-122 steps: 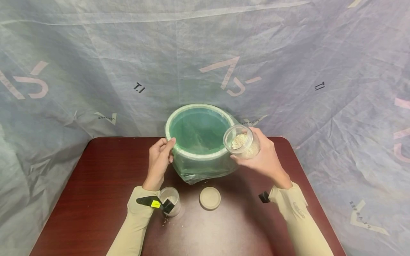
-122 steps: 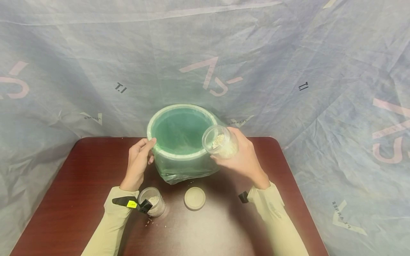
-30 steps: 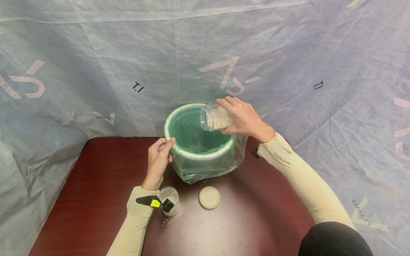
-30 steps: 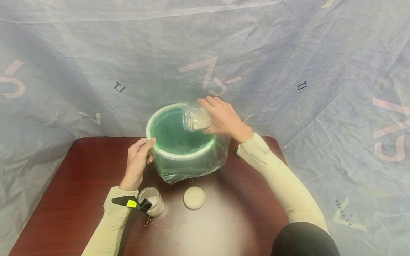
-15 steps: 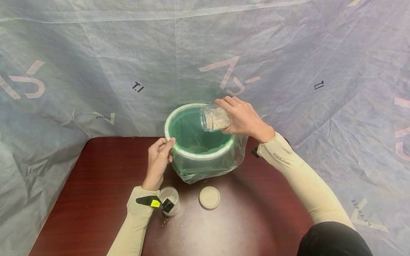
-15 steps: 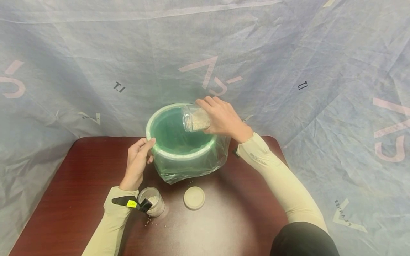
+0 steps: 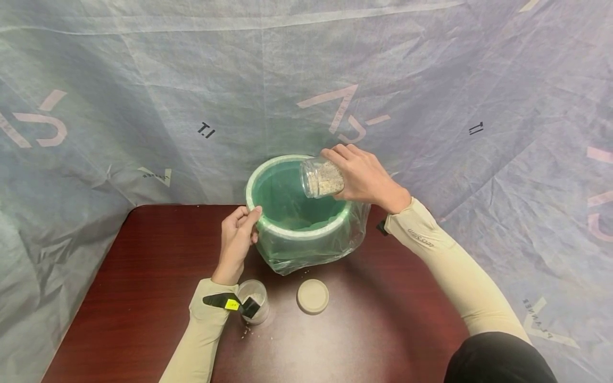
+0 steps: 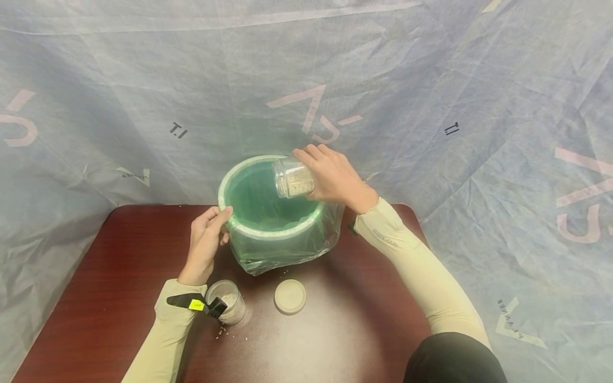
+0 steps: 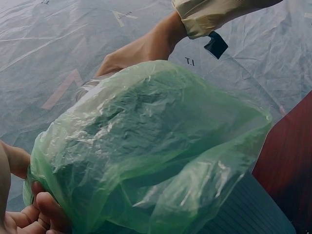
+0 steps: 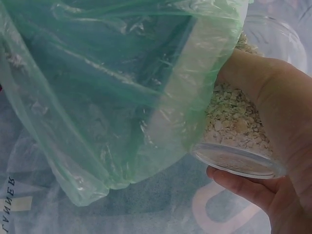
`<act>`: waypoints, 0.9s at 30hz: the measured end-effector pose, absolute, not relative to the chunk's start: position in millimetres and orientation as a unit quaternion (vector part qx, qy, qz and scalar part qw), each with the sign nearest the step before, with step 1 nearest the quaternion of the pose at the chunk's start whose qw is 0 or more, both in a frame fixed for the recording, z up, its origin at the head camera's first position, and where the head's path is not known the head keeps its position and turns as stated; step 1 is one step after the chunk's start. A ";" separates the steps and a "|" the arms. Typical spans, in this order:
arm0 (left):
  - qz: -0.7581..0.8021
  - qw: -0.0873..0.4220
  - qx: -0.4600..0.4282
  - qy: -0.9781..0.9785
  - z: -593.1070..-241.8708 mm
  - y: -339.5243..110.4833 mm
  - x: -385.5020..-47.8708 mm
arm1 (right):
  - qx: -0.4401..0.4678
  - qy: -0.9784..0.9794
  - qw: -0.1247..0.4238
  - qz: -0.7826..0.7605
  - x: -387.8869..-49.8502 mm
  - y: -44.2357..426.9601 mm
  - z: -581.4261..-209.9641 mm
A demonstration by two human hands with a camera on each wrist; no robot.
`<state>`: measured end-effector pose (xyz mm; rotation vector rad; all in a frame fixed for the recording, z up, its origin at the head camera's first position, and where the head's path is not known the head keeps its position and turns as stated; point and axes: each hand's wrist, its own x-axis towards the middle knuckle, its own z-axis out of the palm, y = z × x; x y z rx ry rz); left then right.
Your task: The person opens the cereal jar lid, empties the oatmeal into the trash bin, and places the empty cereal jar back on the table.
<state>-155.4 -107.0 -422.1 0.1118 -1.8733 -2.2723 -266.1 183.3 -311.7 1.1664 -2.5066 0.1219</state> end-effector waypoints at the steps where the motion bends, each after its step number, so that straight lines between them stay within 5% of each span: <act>1: -0.767 0.097 0.038 -0.633 -422.2 -107.0 -155.5 | 0.415 -0.890 0.186 0.041 -266.2 183.4 -311.7; 27: -0.768 0.094 0.032 -0.632 -422.2 -106.2 -157.2 | 0.449 -0.868 0.210 0.022 -270.4 185.1 -311.7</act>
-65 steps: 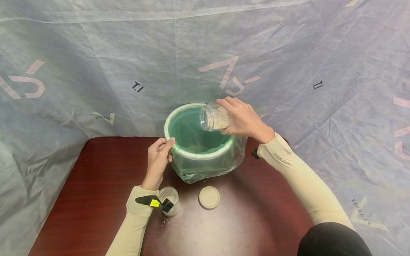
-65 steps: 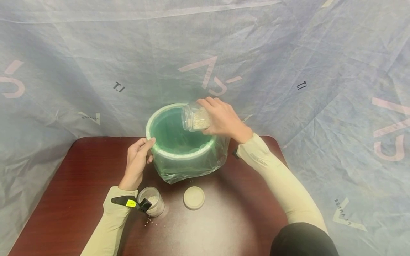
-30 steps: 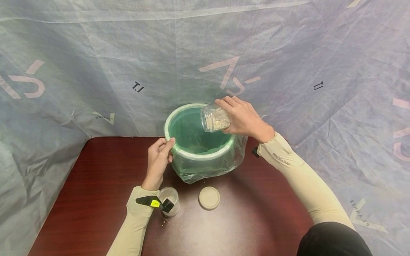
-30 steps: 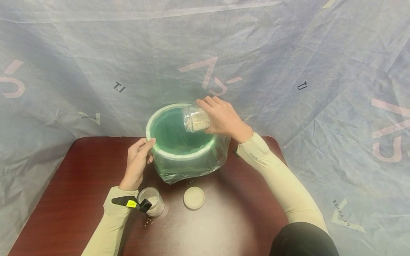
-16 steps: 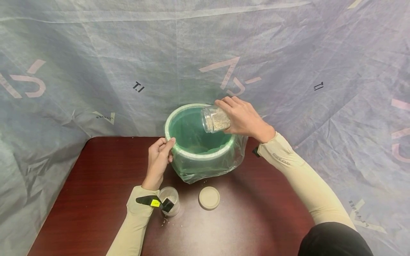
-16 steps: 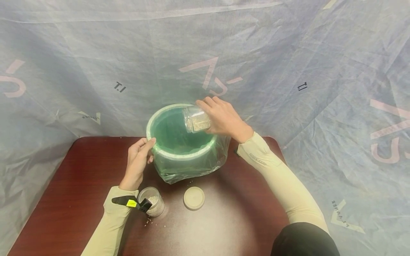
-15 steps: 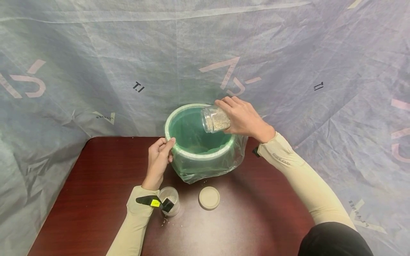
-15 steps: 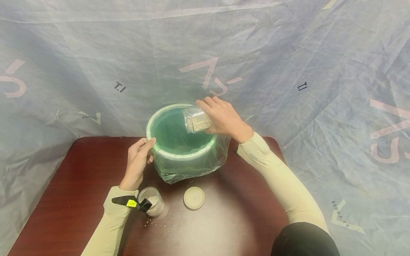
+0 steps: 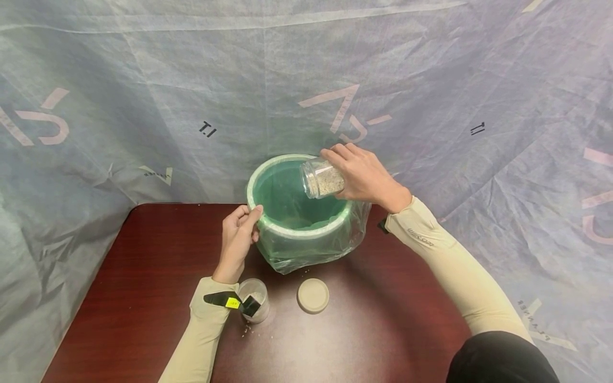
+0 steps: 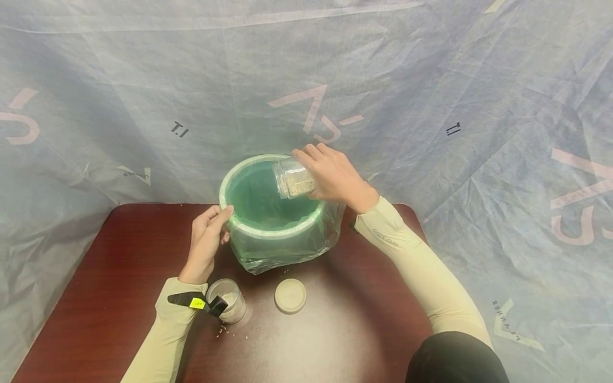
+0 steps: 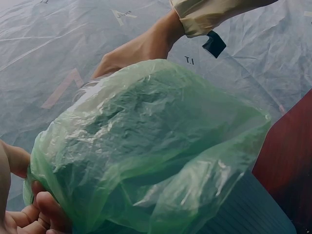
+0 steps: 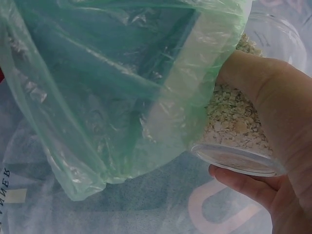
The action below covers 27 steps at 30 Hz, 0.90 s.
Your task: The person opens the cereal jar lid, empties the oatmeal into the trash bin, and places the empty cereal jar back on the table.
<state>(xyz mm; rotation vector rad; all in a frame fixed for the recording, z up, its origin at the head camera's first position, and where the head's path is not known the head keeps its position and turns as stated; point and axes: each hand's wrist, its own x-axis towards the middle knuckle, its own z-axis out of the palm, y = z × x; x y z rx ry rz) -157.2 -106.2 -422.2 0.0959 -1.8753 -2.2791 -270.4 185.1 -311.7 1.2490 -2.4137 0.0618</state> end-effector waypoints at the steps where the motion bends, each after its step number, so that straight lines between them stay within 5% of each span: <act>1: -0.769 0.094 0.032 -0.632 -422.1 -106.1 -157.1 | 0.450 -0.867 0.211 0.022 -270.5 185.2 -311.8; 27: -0.766 0.091 0.038 -0.635 -422.8 -106.6 -157.5 | 0.450 -0.866 0.219 0.004 -268.0 183.7 -308.4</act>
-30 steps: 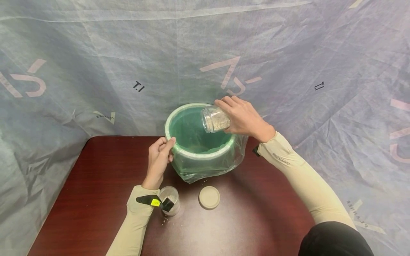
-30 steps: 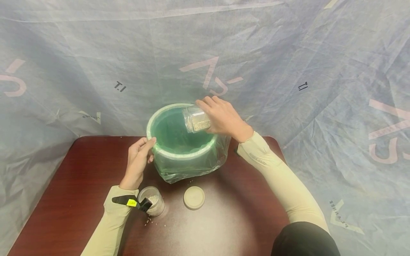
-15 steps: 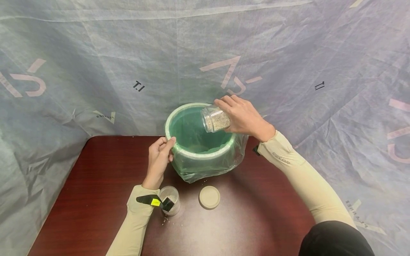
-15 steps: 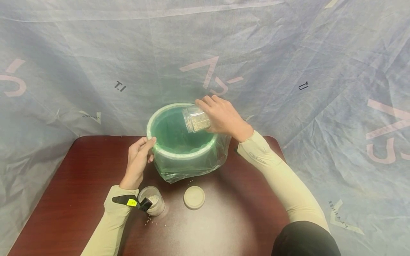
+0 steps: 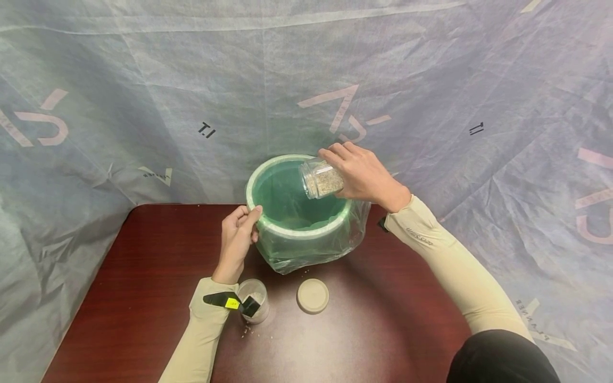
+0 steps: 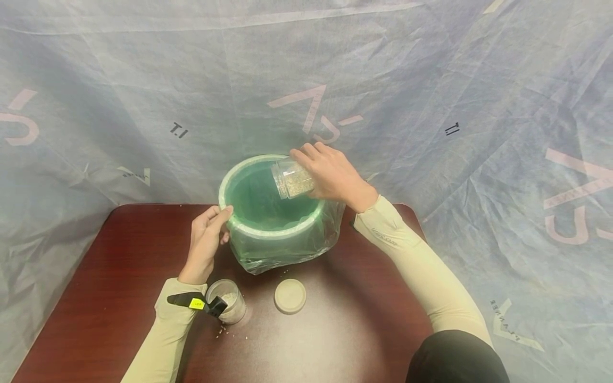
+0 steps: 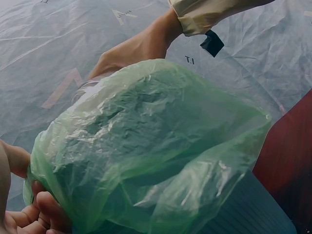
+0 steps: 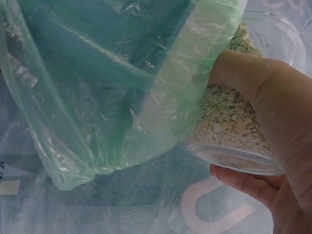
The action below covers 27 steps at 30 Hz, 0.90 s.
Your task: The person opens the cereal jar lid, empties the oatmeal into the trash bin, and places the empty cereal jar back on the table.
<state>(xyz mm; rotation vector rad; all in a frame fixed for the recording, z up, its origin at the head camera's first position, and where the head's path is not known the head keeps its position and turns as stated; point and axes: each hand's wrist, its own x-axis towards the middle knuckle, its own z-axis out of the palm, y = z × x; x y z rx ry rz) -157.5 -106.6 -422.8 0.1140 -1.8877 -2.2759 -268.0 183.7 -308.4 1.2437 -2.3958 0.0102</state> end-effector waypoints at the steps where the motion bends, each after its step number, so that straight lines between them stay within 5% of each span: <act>1: -0.766 0.090 0.039 -0.635 -422.8 -106.8 -157.2 | 0.449 -0.866 0.219 0.004 -267.9 183.5 -308.5; 27: -0.765 0.091 0.038 -0.637 -421.9 -108.3 -155.3 | 0.460 -0.860 0.219 -0.001 -269.4 183.0 -308.0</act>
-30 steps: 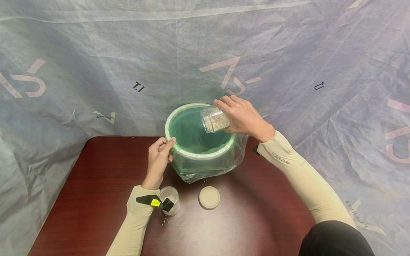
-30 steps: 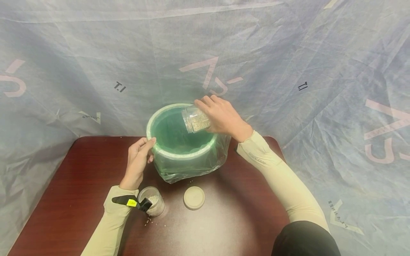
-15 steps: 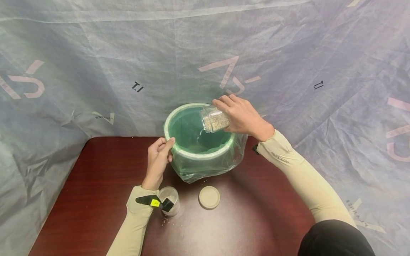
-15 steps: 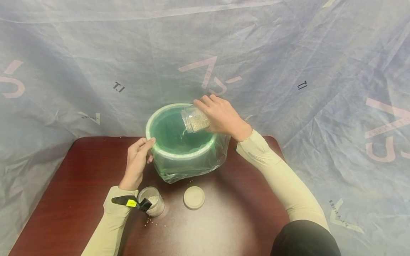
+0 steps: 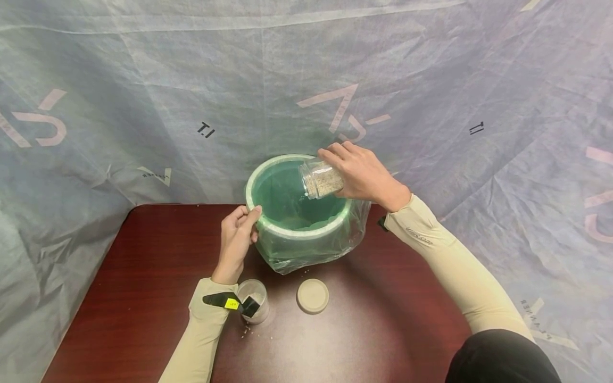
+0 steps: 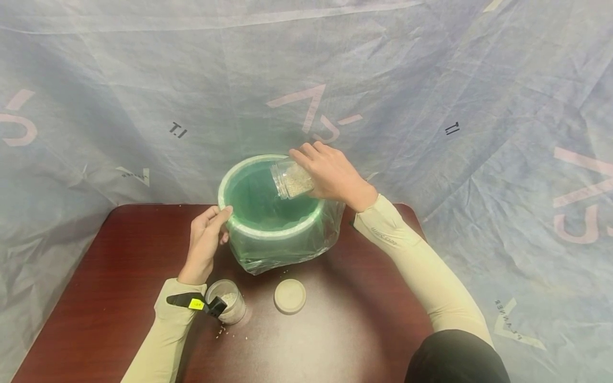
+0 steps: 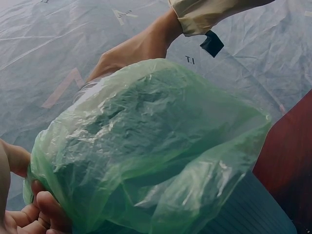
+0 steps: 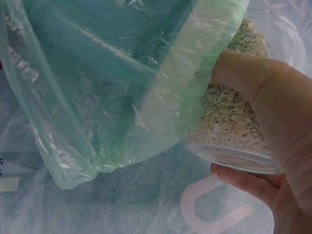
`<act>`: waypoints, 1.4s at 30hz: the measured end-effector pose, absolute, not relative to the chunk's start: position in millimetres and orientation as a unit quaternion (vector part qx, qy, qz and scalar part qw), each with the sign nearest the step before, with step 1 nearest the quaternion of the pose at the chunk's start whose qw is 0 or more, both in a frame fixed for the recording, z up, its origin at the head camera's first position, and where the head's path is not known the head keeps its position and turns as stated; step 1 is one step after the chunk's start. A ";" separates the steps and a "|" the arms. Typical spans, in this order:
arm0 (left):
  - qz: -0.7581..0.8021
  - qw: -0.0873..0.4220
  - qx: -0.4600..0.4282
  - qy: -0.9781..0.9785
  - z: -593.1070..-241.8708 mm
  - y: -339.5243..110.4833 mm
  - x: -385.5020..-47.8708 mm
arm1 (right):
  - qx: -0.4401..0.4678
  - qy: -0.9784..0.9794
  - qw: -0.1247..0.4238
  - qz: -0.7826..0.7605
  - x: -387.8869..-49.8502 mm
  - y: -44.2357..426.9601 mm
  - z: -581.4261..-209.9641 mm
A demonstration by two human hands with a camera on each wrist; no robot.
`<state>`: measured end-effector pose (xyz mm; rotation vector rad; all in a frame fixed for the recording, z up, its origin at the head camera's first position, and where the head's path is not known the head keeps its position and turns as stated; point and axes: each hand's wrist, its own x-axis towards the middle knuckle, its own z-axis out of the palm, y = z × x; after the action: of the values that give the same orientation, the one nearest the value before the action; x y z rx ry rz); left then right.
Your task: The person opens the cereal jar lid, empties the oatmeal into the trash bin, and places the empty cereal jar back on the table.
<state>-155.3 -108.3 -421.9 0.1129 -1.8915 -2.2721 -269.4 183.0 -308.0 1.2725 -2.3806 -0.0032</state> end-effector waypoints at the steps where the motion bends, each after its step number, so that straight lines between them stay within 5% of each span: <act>1: -0.765 0.091 0.039 -0.636 -421.8 -108.2 -155.3 | 0.460 -0.860 0.219 -0.002 -269.4 183.0 -308.2; 42: -0.763 0.095 0.039 -0.638 -421.9 -106.6 -157.6 | 0.471 -0.854 0.220 -0.016 -269.5 182.5 -305.7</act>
<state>-157.6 -106.6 -421.9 0.1160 -1.8909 -2.2627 -269.5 182.5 -305.7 1.3021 -2.3636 -0.0448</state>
